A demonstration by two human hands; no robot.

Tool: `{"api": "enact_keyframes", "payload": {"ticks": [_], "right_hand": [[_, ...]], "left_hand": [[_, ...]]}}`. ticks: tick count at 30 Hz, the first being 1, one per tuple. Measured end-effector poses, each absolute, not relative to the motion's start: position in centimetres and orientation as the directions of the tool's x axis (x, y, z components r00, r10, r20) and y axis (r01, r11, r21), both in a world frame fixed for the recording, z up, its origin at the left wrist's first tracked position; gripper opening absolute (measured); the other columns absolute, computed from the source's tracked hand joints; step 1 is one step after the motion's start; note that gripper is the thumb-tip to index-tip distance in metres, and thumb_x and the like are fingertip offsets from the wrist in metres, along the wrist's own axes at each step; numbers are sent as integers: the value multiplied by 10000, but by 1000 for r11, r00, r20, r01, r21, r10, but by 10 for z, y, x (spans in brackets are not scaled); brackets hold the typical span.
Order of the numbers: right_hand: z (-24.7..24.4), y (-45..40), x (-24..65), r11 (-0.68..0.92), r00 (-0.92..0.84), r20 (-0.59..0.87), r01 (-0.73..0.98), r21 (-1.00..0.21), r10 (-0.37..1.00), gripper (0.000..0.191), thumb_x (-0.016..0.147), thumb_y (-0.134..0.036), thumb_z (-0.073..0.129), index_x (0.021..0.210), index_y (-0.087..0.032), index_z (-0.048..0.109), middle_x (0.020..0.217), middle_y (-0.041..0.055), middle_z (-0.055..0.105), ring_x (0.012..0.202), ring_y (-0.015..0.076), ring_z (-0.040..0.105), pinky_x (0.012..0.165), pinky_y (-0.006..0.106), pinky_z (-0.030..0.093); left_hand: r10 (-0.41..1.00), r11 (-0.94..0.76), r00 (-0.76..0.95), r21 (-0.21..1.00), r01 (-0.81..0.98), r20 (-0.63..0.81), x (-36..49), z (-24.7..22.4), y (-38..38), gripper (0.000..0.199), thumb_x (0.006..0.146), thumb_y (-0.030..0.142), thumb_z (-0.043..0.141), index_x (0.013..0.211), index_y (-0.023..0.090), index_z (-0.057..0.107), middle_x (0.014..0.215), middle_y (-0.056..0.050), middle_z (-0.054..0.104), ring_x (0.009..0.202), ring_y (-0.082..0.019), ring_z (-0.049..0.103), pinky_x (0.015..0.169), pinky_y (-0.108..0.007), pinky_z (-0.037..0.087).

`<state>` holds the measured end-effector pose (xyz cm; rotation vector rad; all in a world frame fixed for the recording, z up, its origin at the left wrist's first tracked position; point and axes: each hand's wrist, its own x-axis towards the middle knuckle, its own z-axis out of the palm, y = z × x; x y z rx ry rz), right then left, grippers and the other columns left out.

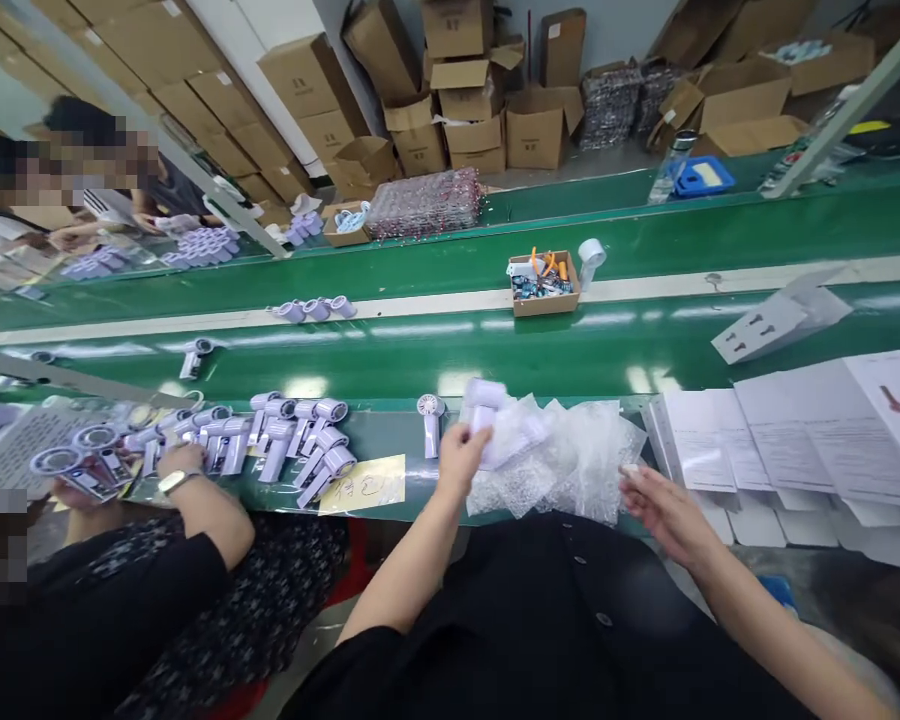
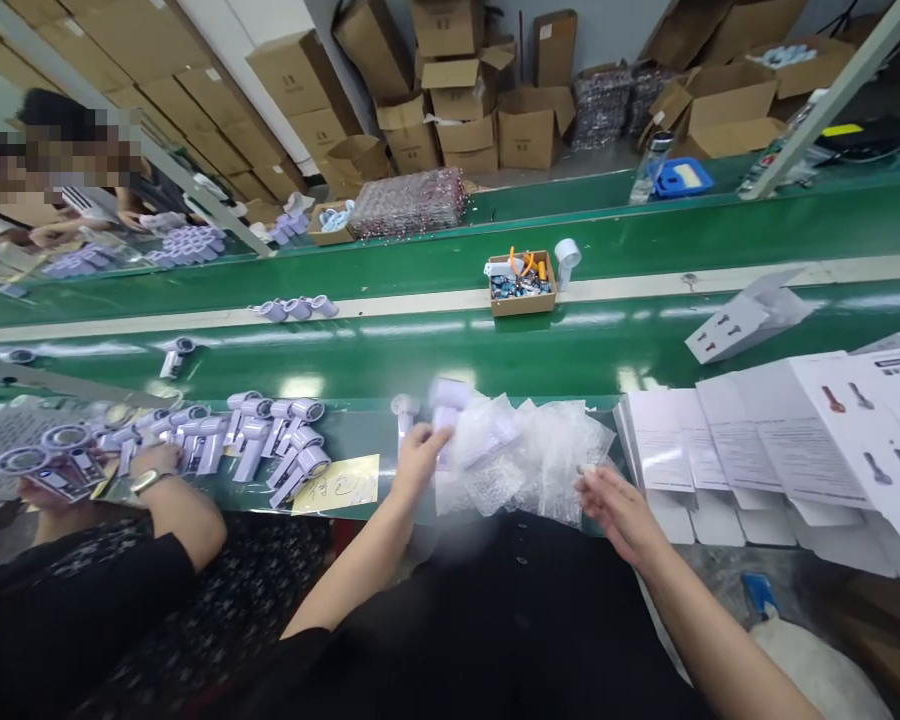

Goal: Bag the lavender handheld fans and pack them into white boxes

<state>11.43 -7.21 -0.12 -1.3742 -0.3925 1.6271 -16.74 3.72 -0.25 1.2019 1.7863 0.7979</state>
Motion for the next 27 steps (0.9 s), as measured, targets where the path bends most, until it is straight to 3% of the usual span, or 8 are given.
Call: {"api": "enact_keyframes", "payload": {"ticks": [3,6,10,12,16,19,24,27], "right_hand": [[7,-60,94,-445,-119,-482,-621,-646,868,435,650,-461,763,1007,-262,614,1096,56,664,966,215,625,817,363,506],[13,-52,99,-333,14,-453,-657,-676,891,388,682,-484,727,953,-216,655,997,67,692,921,227,639,818,382,519],[23,-65,147,-253,275,-498,-607,-754,822,343,708,-480,696,857,-172,683,767,51,684,664,172,637,628,294,553],[32,-77,170,-228,346,-491,-581,-781,800,327,702,-456,705,898,-195,677,806,39,684,622,152,620,555,265,544],[47,-102,190,-284,373,-570,-593,-753,733,379,632,-417,762,949,-240,651,857,30,688,613,172,633,513,274,546],[46,-115,189,-362,292,-630,-617,-699,719,411,595,-361,790,957,-238,639,781,26,684,620,190,648,545,285,561],[33,-124,183,-358,262,-624,-631,-688,737,356,651,-308,745,979,-238,626,778,31,686,648,191,652,578,303,569],[28,-125,177,-361,256,-636,-645,-674,728,303,681,-321,708,960,-238,625,773,35,689,628,196,650,559,312,564]], "left_hand": [[896,234,305,926,296,-324,-102,16,16,360,756,506,585,750,147,597,667,8,534,619,-122,506,570,-230,391],[794,-162,596,902,399,-121,-60,21,3,359,808,509,553,828,157,617,782,-19,570,718,-135,536,661,-246,419],[234,-804,971,554,216,-40,-47,7,12,241,814,383,598,953,186,607,949,-66,585,894,-186,532,754,-288,422],[-5,-918,989,393,53,-146,-44,-4,21,261,763,365,658,949,189,610,995,-87,575,960,-227,505,740,-312,427],[15,-976,965,205,71,-262,-38,-23,31,120,831,224,552,897,158,626,991,-121,562,969,-242,480,648,-299,419],[30,-974,951,204,98,-309,-40,-29,29,131,841,228,533,843,148,637,965,-129,553,962,-240,471,639,-289,416],[51,-974,963,198,106,-266,-49,-40,26,407,733,382,679,1071,190,557,1115,-130,487,1057,-266,419,712,-308,426],[35,-988,979,141,65,-199,-53,-55,28,209,817,254,578,1010,175,559,1056,-118,519,1019,-233,451,742,-306,409]]}}
